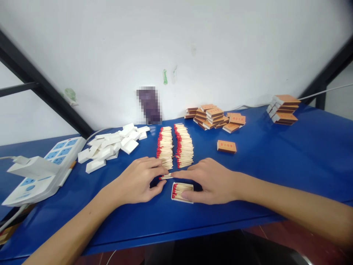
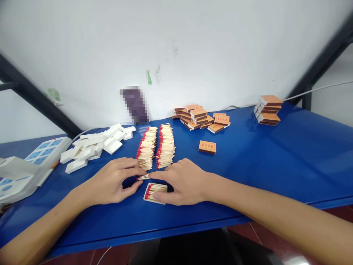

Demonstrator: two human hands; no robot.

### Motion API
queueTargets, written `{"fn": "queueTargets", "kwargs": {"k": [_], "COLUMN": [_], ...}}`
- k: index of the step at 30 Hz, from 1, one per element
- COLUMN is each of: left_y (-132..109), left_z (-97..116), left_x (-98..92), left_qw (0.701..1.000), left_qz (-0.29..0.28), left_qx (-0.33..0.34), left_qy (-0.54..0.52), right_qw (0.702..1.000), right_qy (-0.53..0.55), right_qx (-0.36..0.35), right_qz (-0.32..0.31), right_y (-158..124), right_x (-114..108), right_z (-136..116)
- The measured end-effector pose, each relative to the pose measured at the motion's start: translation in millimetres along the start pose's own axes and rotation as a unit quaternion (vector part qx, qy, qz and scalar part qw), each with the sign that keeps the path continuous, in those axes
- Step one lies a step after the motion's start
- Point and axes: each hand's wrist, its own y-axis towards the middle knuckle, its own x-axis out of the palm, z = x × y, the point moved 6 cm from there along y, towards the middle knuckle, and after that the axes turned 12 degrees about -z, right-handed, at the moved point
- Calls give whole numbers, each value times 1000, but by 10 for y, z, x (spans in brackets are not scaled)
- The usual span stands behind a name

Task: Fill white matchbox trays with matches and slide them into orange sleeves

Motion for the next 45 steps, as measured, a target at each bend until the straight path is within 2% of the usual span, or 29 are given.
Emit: {"fn": "queueTargets", "kwargs": {"k": [10, 21, 28, 34, 45], "left_y": [-3, -27, -14, -42, -40], "left_z": [3, -33, -20, -33, -25], "left_x": [-35, -33, -63, -55, -40], "left_qw": [1000, 999, 994, 989, 991], "left_qz": [11, -40, -95, -120, -114], "left_qx": [-1, -9, -37, -55, -49], "left_qy": [-6, 1, -42, -66, -58], "right_qw": [1000, 999, 999, 999, 1000], "right_qy": [23, 33, 30, 32, 14], "right_qx": [-9, -21, -27, -15, -19], "right_qz": [0, -8, -13, -18, -16], "right_y": [-28, -39, -36, -32, -21], "right_x": [-23, -44, -34, -28, -18], "right_z": [4, 0, 10, 25, 25]}}
